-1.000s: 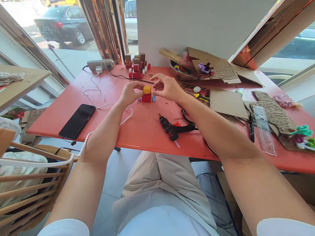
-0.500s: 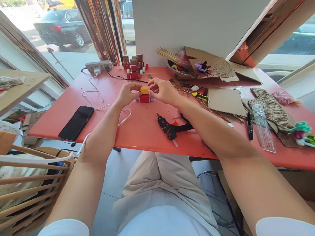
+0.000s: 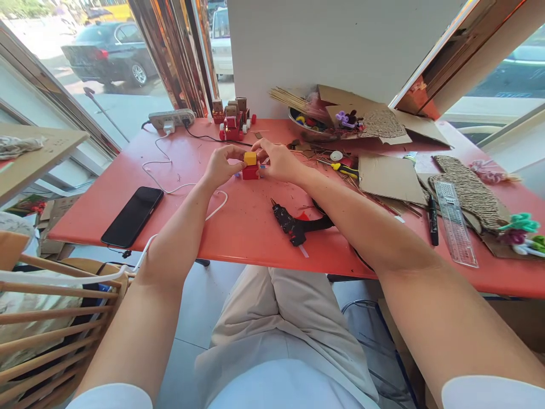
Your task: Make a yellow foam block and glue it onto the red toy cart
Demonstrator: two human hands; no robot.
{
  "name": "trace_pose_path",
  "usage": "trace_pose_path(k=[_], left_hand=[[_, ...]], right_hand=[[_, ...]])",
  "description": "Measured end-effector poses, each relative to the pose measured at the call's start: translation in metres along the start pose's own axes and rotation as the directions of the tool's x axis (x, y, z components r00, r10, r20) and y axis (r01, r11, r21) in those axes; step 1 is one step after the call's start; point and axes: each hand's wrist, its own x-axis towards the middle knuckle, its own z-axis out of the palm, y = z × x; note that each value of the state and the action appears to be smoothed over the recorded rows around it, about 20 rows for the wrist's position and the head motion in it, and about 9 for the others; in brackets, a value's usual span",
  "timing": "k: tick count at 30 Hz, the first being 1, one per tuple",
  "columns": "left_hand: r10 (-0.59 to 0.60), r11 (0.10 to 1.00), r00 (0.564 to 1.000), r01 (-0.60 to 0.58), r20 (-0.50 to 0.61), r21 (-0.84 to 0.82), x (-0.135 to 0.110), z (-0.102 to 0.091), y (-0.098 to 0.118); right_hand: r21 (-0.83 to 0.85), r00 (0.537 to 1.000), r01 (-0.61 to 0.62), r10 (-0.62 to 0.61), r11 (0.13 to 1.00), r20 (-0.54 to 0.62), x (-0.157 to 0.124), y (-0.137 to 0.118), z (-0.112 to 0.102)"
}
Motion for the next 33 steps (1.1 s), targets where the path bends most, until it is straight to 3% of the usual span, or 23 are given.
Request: trace_pose_path(k=[3,8,12,15,18,23,26,30,33], left_hand=[[0.003,1.0,1.0,-0.003,-0.006,0.02,-0.002,0.001,0.002],[0.04,0.998,0.996,-0.035,-0.084,0.056,-0.003,0.001,0.008],[0.102,0.988,0.979,-0.078,-0.179,0.132,-0.005,0.003,0.016],[0.167,0.97,0.969,-0.129,-0.182,0.204,-0.008,0.006,0.023],[0.215,0.951,0.965,-0.172,-0.152,0.257,-0.01,0.009,0.029],[0.181,0.968,0.978,-0.159,-0.103,0.193,-0.009,0.007,0.029],[0.124,0.988,0.981,-0.108,-0.15,0.107,-0.004,0.001,0.021],[0.002,1.0,0.984,-0.004,-0.181,-0.011,0.003,-0.003,0.009],[-0.06,0.994,0.988,0.046,-0.141,-0.099,0.004,-0.004,0.005]], right_hand=[[-0.013,1.0,0.005,-0.005,1.0,-0.023,-0.002,-0.004,0.001],[-0.078,0.97,0.004,-0.023,0.997,-0.243,-0.007,-0.013,0.003],[0.178,0.957,-0.126,0.167,0.976,-0.238,-0.002,-0.02,0.009],[0.44,0.932,-0.25,0.338,0.863,-0.134,0.008,-0.02,0.015],[0.519,0.92,-0.268,0.375,0.812,-0.111,0.017,-0.016,0.017],[0.458,0.926,-0.272,0.359,0.846,-0.115,0.021,-0.008,0.007],[0.39,0.934,-0.276,0.341,0.878,-0.105,0.02,-0.007,-0.007],[0.119,0.987,-0.11,0.122,0.987,-0.1,0.021,-0.01,-0.022],[-0.051,0.999,0.019,-0.021,0.998,-0.026,0.025,-0.014,-0.025]])
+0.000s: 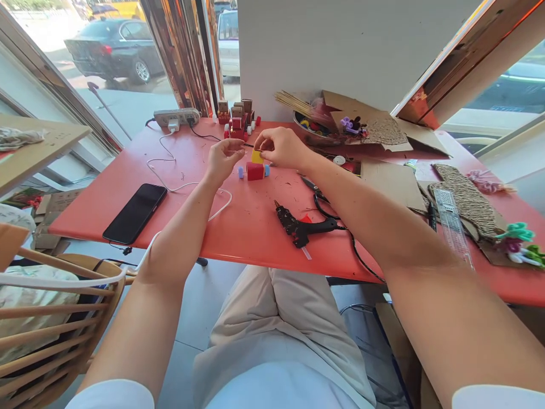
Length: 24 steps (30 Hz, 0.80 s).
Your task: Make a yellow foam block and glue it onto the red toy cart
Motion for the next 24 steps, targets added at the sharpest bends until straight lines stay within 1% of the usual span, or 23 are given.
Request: trace_pose_path(k=[4,7,9,13,17,21,24], left_hand=[[-0.047,0.996,0.995,0.053,0.09,-0.075,-0.003,-0.001,0.002],[-0.081,0.988,0.986,0.098,0.144,-0.118,-0.005,0.0,0.004],[-0.081,0.988,0.984,0.1,0.159,-0.116,-0.005,0.001,0.003],[-0.025,0.999,0.988,0.032,0.151,-0.04,-0.005,0.004,0.0],[0.028,0.999,0.996,-0.031,0.09,0.034,-0.006,0.007,-0.002],[0.04,0.996,0.997,-0.046,0.073,0.077,-0.007,0.008,0.0],[0.034,0.996,0.996,-0.041,0.088,0.079,-0.006,0.007,0.001]], right_hand=[[-0.045,0.999,0.021,-0.019,0.999,0.039,0.002,-0.006,0.004],[-0.035,0.999,0.024,-0.023,0.999,0.035,0.0,-0.009,0.007],[-0.028,0.999,0.031,-0.03,0.999,0.027,-0.002,-0.01,0.007],[-0.036,0.999,0.031,-0.03,0.999,0.024,-0.004,-0.012,0.009],[-0.087,1.0,0.01,-0.011,0.996,-0.008,-0.002,-0.014,0.014],[-0.104,1.0,0.001,-0.003,0.995,-0.013,-0.001,-0.014,0.015],[-0.063,0.999,0.031,-0.032,0.998,-0.012,-0.004,-0.009,0.008]])
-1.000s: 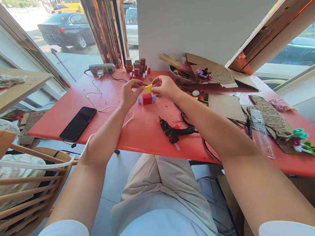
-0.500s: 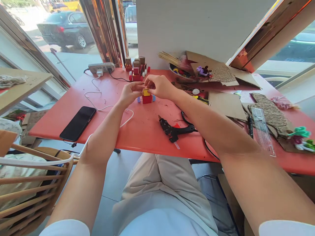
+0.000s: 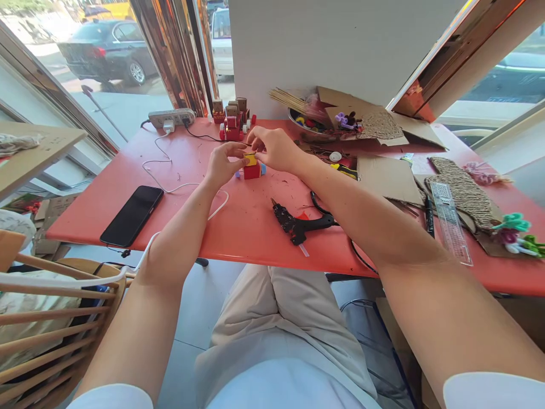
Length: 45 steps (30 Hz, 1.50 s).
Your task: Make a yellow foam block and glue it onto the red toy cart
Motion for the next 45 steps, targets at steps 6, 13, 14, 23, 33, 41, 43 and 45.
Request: trace_pose_path(k=[6,13,14,23,33,41,43,45], left_hand=[[0.008,1.0,1.0,-0.008,0.007,0.009,0.001,0.001,-0.002],[0.017,0.999,1.0,-0.016,0.009,-0.05,0.004,-0.001,-0.007],[0.007,0.998,1.0,-0.006,0.014,-0.064,0.004,-0.001,-0.007],[0.009,0.997,0.999,-0.011,-0.032,-0.079,0.005,-0.001,-0.009],[0.026,0.997,0.997,-0.031,-0.072,-0.065,0.008,-0.01,-0.009],[-0.075,0.993,0.994,0.068,-0.078,-0.094,0.007,-0.008,-0.009],[-0.083,0.993,0.992,0.074,-0.092,-0.093,0.006,-0.008,-0.007],[-0.101,0.99,0.989,0.089,-0.108,-0.106,0.005,-0.008,-0.005]], right_hand=[[0.065,0.99,-0.04,0.048,0.997,-0.131,-0.037,0.009,-0.035],[-0.082,0.955,-0.095,0.114,0.992,0.275,-0.118,-0.016,-0.077],[-0.113,0.927,-0.07,0.107,0.991,0.36,-0.127,-0.023,-0.078],[-0.43,0.854,0.129,0.121,0.893,0.506,-0.162,-0.058,-0.06],[-0.571,0.873,0.174,0.142,0.802,0.467,-0.168,-0.062,-0.04],[0.039,0.964,-0.262,0.26,0.964,0.048,-0.118,-0.035,-0.054],[0.262,0.913,-0.406,0.398,0.876,0.083,-0.1,-0.036,-0.051],[0.425,0.858,-0.502,0.495,0.753,0.137,-0.085,-0.039,-0.046]])
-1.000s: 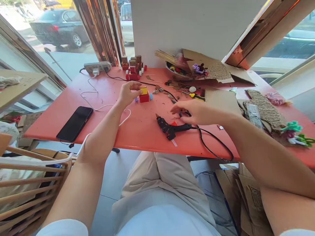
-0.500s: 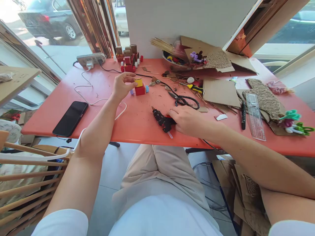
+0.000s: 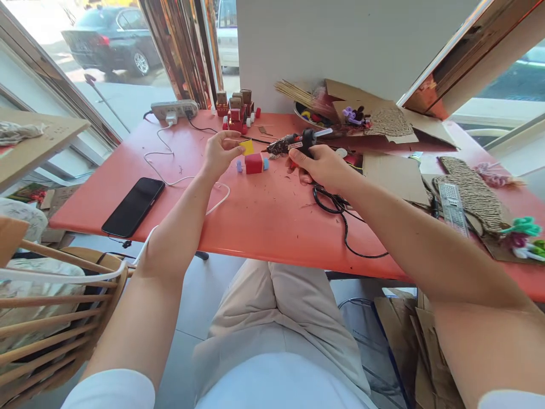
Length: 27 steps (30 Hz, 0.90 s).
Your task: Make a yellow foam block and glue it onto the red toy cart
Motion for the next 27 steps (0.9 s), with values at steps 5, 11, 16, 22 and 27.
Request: trace_pose_path(k=[5,11,16,22,27], left_hand=[[-0.063,0.997,0.997,0.061,-0.053,-0.036,0.001,-0.002,0.005],[-0.068,0.997,0.997,0.067,-0.035,-0.029,0.002,-0.002,0.002],[-0.053,0.999,0.998,0.053,-0.018,-0.015,0.002,0.0,0.0],[-0.054,0.997,0.999,0.054,0.008,-0.046,0.003,0.0,-0.004],[-0.053,0.998,0.999,0.053,0.003,-0.036,0.003,0.0,-0.005]], right_hand=[[0.154,0.997,-0.082,0.08,0.985,0.023,0.018,-0.008,0.016],[0.076,0.992,-0.123,0.122,0.989,0.016,0.021,-0.017,0.021],[-0.007,0.993,-0.122,0.122,0.993,0.004,0.021,-0.02,0.022],[-0.074,0.999,0.002,0.0,0.997,0.037,0.027,-0.008,0.019],[-0.16,0.999,0.029,-0.023,0.987,0.041,0.028,-0.007,0.016]])
